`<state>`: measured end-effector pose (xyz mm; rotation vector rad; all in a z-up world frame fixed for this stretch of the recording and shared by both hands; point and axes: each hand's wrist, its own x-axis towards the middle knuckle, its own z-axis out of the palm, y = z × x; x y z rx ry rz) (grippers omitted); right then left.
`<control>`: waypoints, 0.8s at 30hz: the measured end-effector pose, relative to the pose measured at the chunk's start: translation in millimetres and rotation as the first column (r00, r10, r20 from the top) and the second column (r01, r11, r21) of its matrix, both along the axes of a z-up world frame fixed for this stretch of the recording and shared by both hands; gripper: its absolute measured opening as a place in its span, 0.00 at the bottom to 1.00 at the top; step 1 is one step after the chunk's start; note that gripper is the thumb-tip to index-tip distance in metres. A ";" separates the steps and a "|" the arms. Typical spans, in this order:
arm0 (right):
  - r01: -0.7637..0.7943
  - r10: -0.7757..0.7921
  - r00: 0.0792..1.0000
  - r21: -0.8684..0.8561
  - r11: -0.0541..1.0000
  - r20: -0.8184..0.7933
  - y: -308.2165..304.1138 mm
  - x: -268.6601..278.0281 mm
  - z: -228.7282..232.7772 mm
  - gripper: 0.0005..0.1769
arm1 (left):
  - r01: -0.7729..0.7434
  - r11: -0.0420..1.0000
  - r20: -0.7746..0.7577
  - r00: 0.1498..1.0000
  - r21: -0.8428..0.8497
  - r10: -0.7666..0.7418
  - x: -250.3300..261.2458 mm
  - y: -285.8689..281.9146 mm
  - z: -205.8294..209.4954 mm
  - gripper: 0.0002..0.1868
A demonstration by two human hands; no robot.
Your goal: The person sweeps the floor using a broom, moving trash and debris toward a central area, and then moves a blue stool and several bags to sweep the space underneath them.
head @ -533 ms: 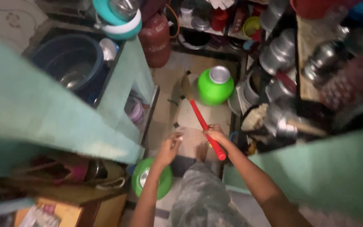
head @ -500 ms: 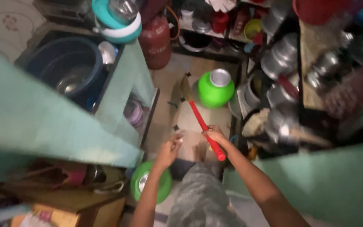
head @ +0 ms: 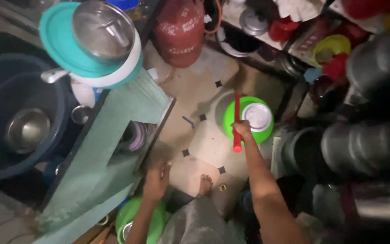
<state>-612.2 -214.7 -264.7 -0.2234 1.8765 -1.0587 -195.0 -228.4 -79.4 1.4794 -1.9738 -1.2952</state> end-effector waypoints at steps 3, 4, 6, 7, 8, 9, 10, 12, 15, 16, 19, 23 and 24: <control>-0.210 0.279 0.937 0.300 0.931 -0.210 -12.7 -20.0 -19.3 0.16 | 0.020 0.996 0.068 0.998 -0.092 -0.014 10.5 -24.4 -32.0 0.17; -0.292 0.403 0.876 0.375 0.880 -0.264 -9.0 -14.6 -25.1 0.16 | 0.079 0.979 0.053 0.996 -0.186 -0.070 17.8 -32.8 -39.5 0.16; -0.433 0.657 0.679 0.544 0.718 -0.327 5.8 -6.0 -33.7 0.15 | 0.050 0.987 0.046 0.998 -0.150 -0.044 14.2 -34.6 -51.8 0.16; -0.477 0.768 0.550 0.631 0.611 -0.328 18.0 0.1 -37.2 0.14 | -0.028 0.999 0.062 0.998 -0.022 0.029 8.0 -34.0 -55.1 0.17; -0.563 0.835 0.386 0.618 0.549 -0.391 39.8 3.5 -37.3 0.11 | -0.107 0.989 0.088 0.991 0.106 0.098 -0.9 -32.5 -57.0 0.19; -0.636 0.867 0.209 0.610 0.473 -0.453 64.7 2.4 -34.8 0.09 | -0.073 0.996 0.027 0.997 0.049 0.072 -11.9 -29.3 -57.7 0.18; -0.697 0.839 0.179 0.535 0.477 -0.515 89.9 -2.1 -30.1 0.12 | -0.042 0.999 -0.033 0.999 -0.009 0.042 -22.0 -23.5 -56.3 0.17; -0.795 0.785 0.157 0.395 0.461 -0.599 117.2 -17.3 -22.7 0.14 | 0.045 0.990 -0.134 0.989 -0.136 -0.064 -39.2 -13.2 -48.7 0.15; -0.812 0.877 0.421 0.334 0.479 -0.232 136.6 -82.4 0.3 0.13 | 0.063 0.998 -0.182 0.981 -0.013 -0.064 -67.1 -2.7 -28.8 0.15; -0.789 0.852 0.519 0.348 0.507 -0.065 135.3 -104.4 14.6 0.14 | 0.044 0.995 -0.183 0.983 0.084 -0.028 -72.1 -1.5 -21.4 0.15; -0.772 0.974 -0.165 0.635 -0.028 -0.156 103.4 -161.2 71.2 0.09 | 0.052 0.997 -0.151 0.988 0.057 -0.042 -60.1 5.7 -5.9 0.17; -0.782 0.885 -0.029 0.561 0.269 -0.464 83.9 -141.1 109.6 0.16 | 0.011 1.000 -0.194 0.981 0.013 -0.008 -10.6 15.6 -17.1 0.18; -0.779 0.843 0.001 0.528 0.338 -0.538 84.0 -135.5 105.6 0.18 | -0.023 0.997 -0.183 0.982 0.071 0.035 5.9 22.4 -20.9 0.18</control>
